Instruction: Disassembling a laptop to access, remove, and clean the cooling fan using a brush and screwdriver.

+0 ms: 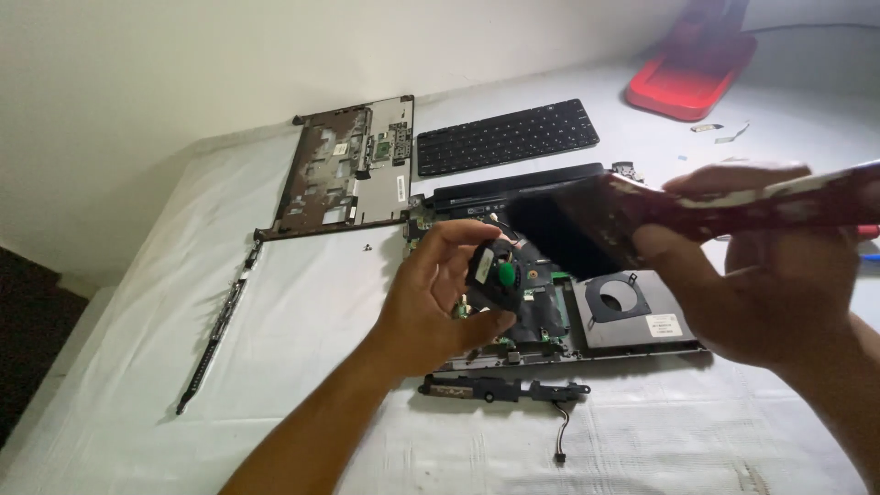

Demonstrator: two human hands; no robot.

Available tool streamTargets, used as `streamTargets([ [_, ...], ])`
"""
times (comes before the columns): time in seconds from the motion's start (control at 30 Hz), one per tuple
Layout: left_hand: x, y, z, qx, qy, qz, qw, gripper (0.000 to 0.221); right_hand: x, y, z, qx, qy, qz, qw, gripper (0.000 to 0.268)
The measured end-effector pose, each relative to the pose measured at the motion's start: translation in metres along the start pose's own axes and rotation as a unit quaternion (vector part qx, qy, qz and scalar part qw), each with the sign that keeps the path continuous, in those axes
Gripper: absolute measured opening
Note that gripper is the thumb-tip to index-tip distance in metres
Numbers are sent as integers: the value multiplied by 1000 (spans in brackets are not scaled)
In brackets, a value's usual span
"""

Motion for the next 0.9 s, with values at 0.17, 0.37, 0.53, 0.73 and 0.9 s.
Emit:
streamTargets([
  [0.17,1,10,4,32,-2,47,998,62,13,-12,-4,-104,-98,-180,973,33],
  [0.37,-2,4,6,60,-10,24,998,61,23,-4,-4,24,-201,-60,977,29],
  [0.53,-4,2,9,90,-26,14,996,61,23,-17,13,198,-268,-36,942,24],
  [0.73,-2,4,13,25,-14,26,999,62,24,-7,3,172,-143,-44,974,25],
  [0.9,3,11,7,-29,-16,37,999,59,7,-15,-7,50,-106,-68,991,30],
])
Point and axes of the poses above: each hand's wrist, its own x-axis towards the middle knuckle, its own y-axis out of the back of the hand, z = x × y, the point moved 6 cm from there along x, towards the middle knuckle, and after that the axes turned 14 degrees about y, right-handed, at the moved point
